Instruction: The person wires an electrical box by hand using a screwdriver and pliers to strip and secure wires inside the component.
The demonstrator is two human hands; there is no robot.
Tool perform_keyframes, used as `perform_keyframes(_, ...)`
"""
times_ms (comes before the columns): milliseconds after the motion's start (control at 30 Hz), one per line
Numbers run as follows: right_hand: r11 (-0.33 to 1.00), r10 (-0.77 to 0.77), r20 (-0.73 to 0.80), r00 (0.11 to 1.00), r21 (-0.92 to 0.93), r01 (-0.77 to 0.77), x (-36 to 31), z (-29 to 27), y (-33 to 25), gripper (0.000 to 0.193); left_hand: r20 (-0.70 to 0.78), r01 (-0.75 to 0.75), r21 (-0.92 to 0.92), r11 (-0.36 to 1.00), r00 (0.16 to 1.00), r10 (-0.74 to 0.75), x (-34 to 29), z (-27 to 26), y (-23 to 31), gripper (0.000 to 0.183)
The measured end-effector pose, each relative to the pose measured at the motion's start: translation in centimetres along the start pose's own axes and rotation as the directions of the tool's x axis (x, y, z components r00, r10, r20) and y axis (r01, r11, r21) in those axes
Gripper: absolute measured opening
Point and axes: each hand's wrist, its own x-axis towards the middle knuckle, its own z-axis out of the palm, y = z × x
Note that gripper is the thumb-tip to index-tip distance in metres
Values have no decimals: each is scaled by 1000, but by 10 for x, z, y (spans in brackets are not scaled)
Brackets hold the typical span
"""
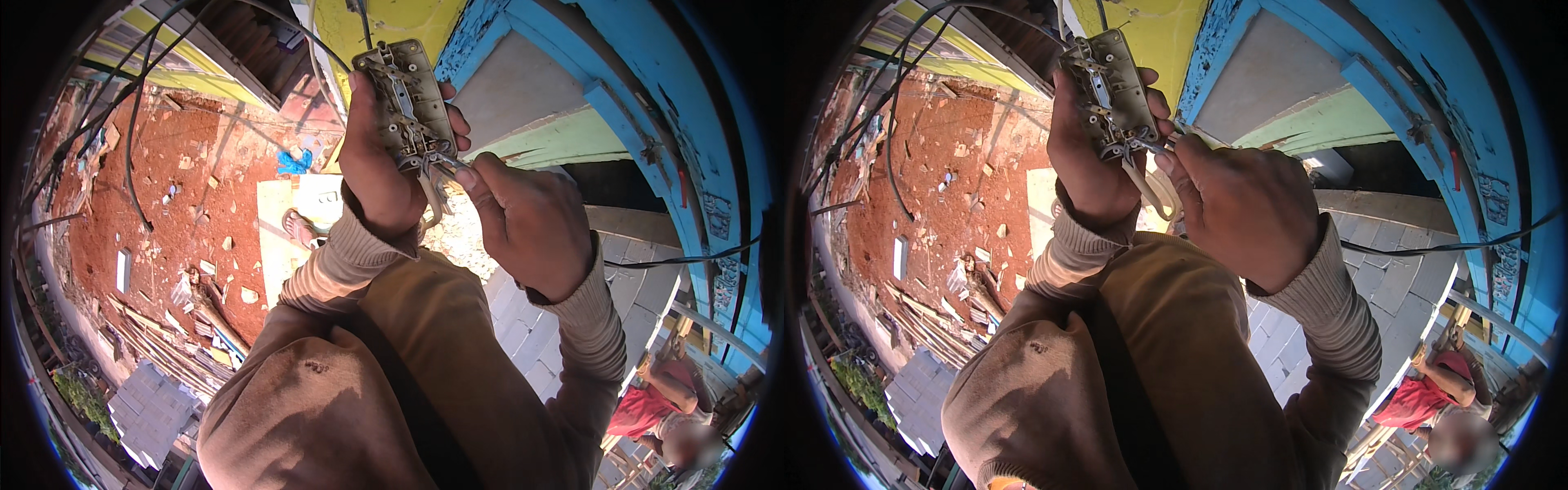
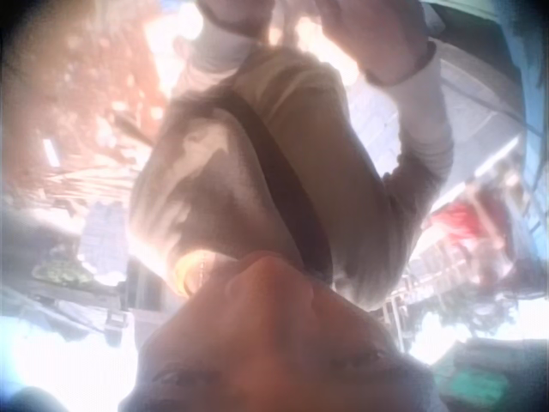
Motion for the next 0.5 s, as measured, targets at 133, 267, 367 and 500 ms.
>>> perform_keyframes(133, 987, 30, 0, 1000, -156, -29, -2, 0, -7, 17, 3, -28, -17, 999, 1000, 28, 0, -2, -5, 63)
perform_keyframes(267, 969, 56, 1, 998, -241, -54, -1, -3, -11, 14, -1, -87, 44, 995, 996, 87, -2, 1, -10, 62)
perform_keyframes(367, 966, 22, 6, 1000, -259, -20, 0, -5, -8, 11, 11, -87, 30, 996, 996, 87, 0, 0, -11, 61)
perform_keyframes(500, 977, 27, 58, 998, -212, -14, 4, -7, -3, 10, 50, -90, 7, 996, 995, 89, 3, -1, -12, 59)
